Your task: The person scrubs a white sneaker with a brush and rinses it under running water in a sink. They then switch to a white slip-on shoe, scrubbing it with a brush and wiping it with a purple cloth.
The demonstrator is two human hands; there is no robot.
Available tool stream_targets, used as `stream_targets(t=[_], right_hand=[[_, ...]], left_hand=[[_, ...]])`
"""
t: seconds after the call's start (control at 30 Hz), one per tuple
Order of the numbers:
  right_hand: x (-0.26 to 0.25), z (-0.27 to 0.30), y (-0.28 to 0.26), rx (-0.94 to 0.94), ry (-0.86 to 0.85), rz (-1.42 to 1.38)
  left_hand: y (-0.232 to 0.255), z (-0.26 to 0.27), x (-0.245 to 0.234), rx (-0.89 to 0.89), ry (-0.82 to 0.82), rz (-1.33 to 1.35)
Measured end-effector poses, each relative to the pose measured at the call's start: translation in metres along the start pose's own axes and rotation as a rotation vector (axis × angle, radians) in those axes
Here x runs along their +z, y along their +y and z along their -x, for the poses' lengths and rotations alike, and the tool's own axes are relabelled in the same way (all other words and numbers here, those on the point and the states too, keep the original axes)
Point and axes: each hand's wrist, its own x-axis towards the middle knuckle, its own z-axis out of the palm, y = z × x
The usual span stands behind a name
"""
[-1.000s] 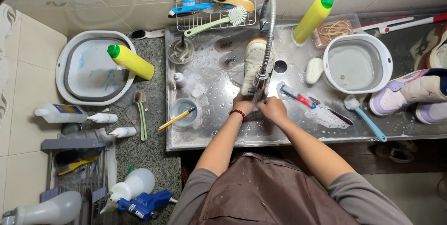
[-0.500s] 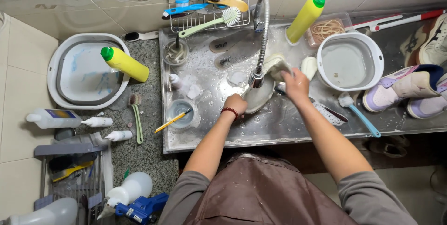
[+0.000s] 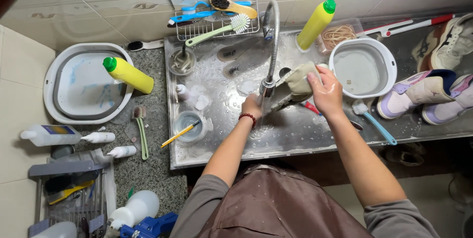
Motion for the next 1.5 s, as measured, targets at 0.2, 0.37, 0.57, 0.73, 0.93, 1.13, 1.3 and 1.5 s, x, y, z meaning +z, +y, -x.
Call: stream_targets(t=[0.2,0.37,0.57,0.73,0.93,1.13,1.3,1.5], right_hand=[[-0.02,0.032,-0.051,-0.225,0.035,0.371],[-0.011,0.079,-0.077,-0.348,0.062,0.512],[0.009,0.132,-0.098,-0.511,0.041,0.631],[0.002,0.135,-0.089,-0.515,0.016,0.616],[-0.015,0.134,-0.032,0.01,0.189,-0.054],[0.006,0.153,0.011,0.297,0.279,-0.748],[0.015,0.16,0.05,0.688,0.286,-1.002],[-0.003,0.134,0.013,0.625,0.212,-0.944]], left_hand=[[0.025,-0.006,0.017,-0.026,-0.118,0.05],[-0.029,-0.043,0.098,-0.166,-0.466,1.184],[-0.031,-0.046,0.132,-0.246,-0.697,1.375],[-0.004,-0.006,0.072,-0.172,-0.573,1.181],[0.0,0.023,0.014,-0.174,-0.36,1.344],[0.003,0.041,-0.032,0.047,-0.196,1.273],[0.02,0.066,-0.076,0.181,-0.1,1.049],[0.016,0.053,-0.06,0.115,-0.106,1.038]])
